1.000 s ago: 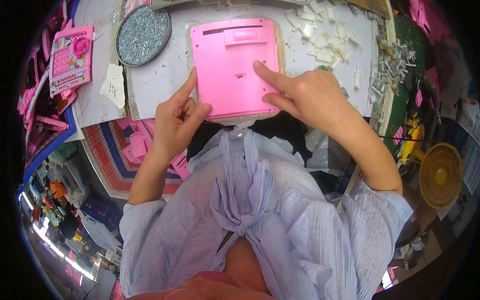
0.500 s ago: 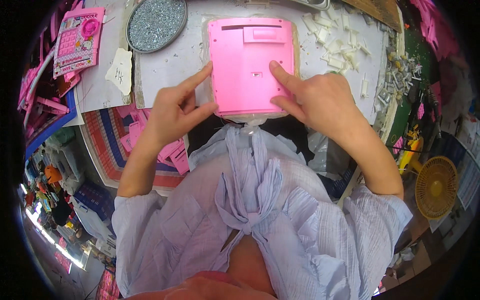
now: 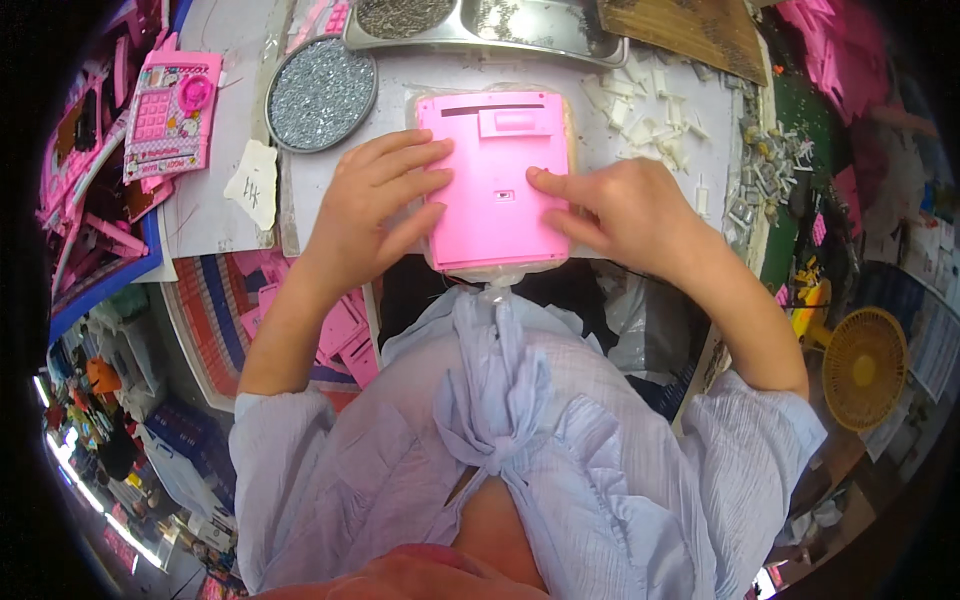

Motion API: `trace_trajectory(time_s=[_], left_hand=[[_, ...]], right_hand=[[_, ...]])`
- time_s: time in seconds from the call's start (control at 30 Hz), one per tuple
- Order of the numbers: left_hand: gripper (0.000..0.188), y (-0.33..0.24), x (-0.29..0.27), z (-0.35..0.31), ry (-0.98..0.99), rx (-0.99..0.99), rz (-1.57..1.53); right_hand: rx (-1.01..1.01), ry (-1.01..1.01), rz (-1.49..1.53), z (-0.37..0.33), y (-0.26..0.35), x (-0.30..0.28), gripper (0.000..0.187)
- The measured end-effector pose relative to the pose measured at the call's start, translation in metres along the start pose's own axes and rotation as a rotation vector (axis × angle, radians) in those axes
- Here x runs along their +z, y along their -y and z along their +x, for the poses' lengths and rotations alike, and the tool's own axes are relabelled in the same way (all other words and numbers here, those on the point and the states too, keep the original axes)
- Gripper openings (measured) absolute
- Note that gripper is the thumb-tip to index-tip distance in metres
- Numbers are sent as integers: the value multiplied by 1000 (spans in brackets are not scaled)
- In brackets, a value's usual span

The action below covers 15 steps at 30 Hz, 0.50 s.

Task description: The recorder is assembling and fixing internal components of pink toy cameras, including soldering wires and using an electric screwdriver to secure the housing.

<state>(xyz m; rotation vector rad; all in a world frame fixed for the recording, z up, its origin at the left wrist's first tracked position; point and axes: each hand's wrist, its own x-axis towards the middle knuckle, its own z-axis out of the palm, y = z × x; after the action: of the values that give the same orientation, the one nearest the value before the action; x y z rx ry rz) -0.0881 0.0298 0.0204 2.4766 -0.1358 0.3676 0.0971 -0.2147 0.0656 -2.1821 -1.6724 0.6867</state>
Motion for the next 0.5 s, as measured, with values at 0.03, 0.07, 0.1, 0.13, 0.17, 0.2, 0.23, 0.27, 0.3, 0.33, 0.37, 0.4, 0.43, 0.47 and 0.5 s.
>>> trace_trajectory(time_s=[0.03,0.07,0.1,0.13,0.17,0.2,0.23,0.27,0.3,0.33,0.37,0.4,0.43,0.47,0.5], left_hand=[[27,6,-4,0,-7,14,-55],[25,12,-4,-3,-60,-31,-69],[23,18,-4,-6,-112,-74,-91],[22,26,-5,-9,-164,-119,-114],[20,38,-7,-9,-280,-228,-69],[18,52,-13,-7,-393,-341,-19],[16,63,-26,0,-371,-365,253],[13,72,-37,5,-343,-390,536],[13,83,-43,1,-268,-420,549],[13,95,-46,-3,-193,-450,561],[13,102,-45,-8,-117,-482,572],[13,102,-45,-11,-132,-482,576],[14,102,-46,-14,-147,-484,581],[14,103,-45,-17,-160,-483,584],[14,107,-40,-18,-178,-477,513]], right_hand=[[-29,-15,6,2,-4,-1,42],[-60,-25,11,5,-9,0,42],[-85,-33,14,5,-11,-1,41],[-71,-18,23,4,-12,-2,39],[-58,-8,32,4,-13,-3,37],[-48,0,44,5,-13,-2,35],[-33,1,58,6,-13,-5,31],[-27,1,78,10,-12,-8,27],[-27,5,96,15,-9,-14,23],[-53,2,90,23,-7,-22,21],[-81,2,85,33,-8,-29,20],[-106,0,80,41,-5,-37,18],[-68,4,33,50,2,-48,15],[-118,-65,3,57,3,-48,14],[-170,-134,-25,67,1,-47,13]])
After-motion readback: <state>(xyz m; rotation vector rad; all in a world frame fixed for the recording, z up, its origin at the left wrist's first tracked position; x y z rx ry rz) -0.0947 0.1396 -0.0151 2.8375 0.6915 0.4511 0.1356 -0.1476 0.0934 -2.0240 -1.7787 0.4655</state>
